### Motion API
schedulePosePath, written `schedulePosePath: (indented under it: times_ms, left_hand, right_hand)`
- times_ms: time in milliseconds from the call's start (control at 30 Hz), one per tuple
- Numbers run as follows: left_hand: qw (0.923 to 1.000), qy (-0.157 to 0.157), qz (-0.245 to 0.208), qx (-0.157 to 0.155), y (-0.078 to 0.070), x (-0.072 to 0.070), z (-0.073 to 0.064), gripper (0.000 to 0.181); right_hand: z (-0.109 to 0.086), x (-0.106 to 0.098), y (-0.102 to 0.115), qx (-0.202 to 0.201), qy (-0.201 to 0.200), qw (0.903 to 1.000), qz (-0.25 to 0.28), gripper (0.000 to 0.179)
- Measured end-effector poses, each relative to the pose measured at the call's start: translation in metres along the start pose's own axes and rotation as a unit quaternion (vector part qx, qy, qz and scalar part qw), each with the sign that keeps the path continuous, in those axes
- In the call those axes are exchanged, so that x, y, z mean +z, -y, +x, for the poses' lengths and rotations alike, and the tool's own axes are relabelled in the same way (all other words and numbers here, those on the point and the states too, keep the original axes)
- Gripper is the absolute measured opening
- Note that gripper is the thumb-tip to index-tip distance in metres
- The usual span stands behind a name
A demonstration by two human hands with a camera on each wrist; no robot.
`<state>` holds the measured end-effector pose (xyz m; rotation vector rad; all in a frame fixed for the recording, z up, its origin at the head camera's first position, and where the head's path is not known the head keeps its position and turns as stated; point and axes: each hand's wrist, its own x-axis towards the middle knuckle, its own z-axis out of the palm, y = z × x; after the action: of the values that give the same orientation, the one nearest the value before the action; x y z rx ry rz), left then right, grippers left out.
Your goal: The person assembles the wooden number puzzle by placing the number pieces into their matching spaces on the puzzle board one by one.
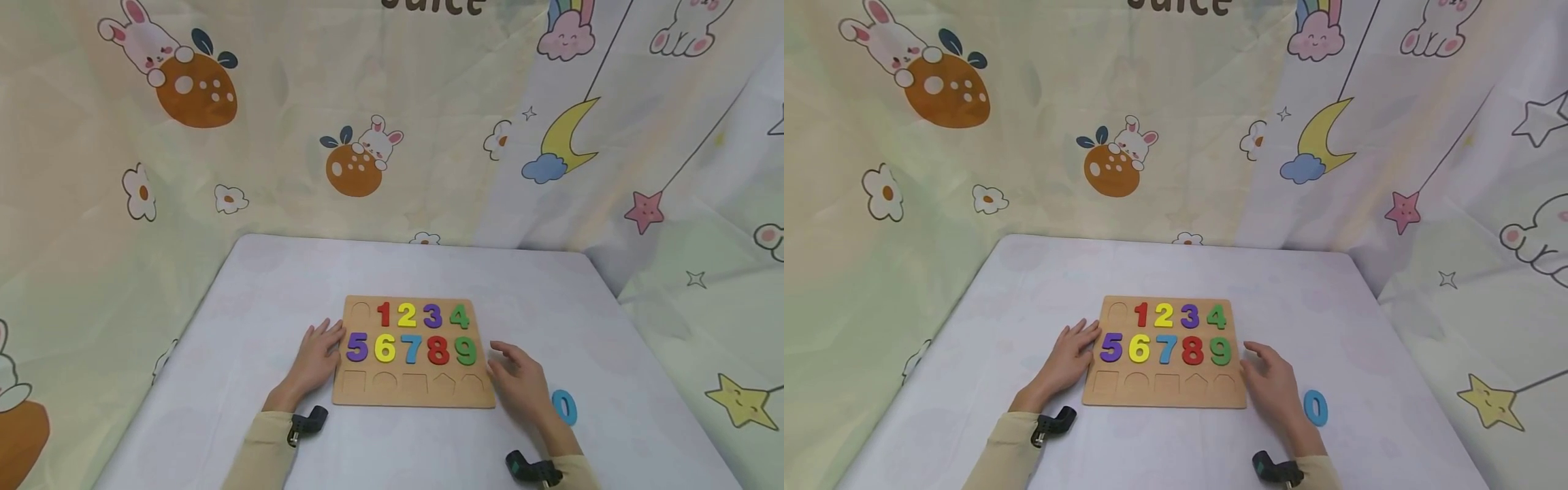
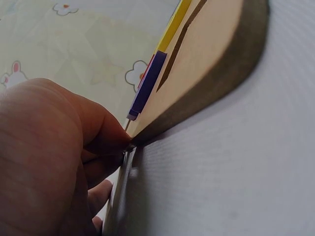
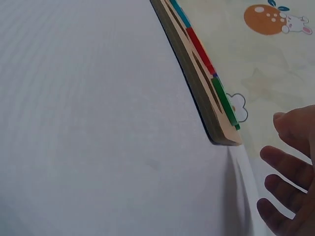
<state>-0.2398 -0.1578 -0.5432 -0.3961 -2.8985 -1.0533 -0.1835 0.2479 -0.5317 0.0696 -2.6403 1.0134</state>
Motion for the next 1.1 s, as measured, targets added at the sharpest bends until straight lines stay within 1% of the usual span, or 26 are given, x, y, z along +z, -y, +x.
schedulePosePath:
  times_ms: [100,167,233,300,433,567,633,733,867,1000,1100]
  left_hand:
    - [1.0000,-0.001,0.001,0.003,0.000,0.000,0.000,0.052]
    - [1.0000,0.000,0.004,0.003,0.000,-0.001,0.000,0.052]
    - [1.0000,0.005,0.005,0.000,0.000,-0.001,0.001,0.052]
    - [1.0000,0.007,0.004,-0.003,0.000,-0.002,0.001,0.052]
    - [1.0000,0.007,0.000,-0.002,0.001,-0.003,0.001,0.052]
    - [0.9999,0.011,0.000,-0.004,0.001,-0.003,0.001,0.052]
    - [0.9999,0.012,0.000,-0.005,0.001,-0.003,0.000,0.052]
    - [0.9999,0.012,0.000,-0.005,0.000,-0.003,0.001,0.053]
    - [0.9999,0.011,0.000,-0.003,0.001,-0.003,0.001,0.053]
    - [0.9999,0.012,0.000,-0.001,0.002,-0.002,0.001,0.052]
    - [0.9999,0.010,0.002,0.001,0.003,-0.001,0.001,0.052]
  right_hand:
    - [-0.003,-0.007,-0.001,-0.029,-0.027,0.9991,-0.010,0.033]
    - [-0.006,-0.012,-0.002,-0.039,-0.037,0.9984,-0.018,0.033]
    - [-0.009,-0.018,-0.003,-0.040,-0.038,0.9982,-0.026,0.033]
    - [-0.012,-0.023,-0.004,-0.032,-0.030,0.9985,-0.033,0.033]
    - [-0.016,-0.033,-0.006,-0.002,-0.005,0.9994,-0.035,0.037]
    - [-0.018,-0.042,-0.010,0.023,0.017,0.9980,-0.057,0.041]
    - [-0.020,-0.046,-0.013,0.028,0.019,0.9967,-0.074,0.043]
    - [-0.024,-0.051,-0.018,0.044,0.013,0.9962,-0.075,0.045]
    - [-0.029,-0.059,-0.023,0.081,0.009,0.9949,-0.059,0.048]
    - [-0.036,-0.064,-0.029,0.116,0.020,0.9907,-0.069,0.051]
    - [-0.040,-0.066,-0.035,0.133,0.027,0.9871,-0.085,0.052]
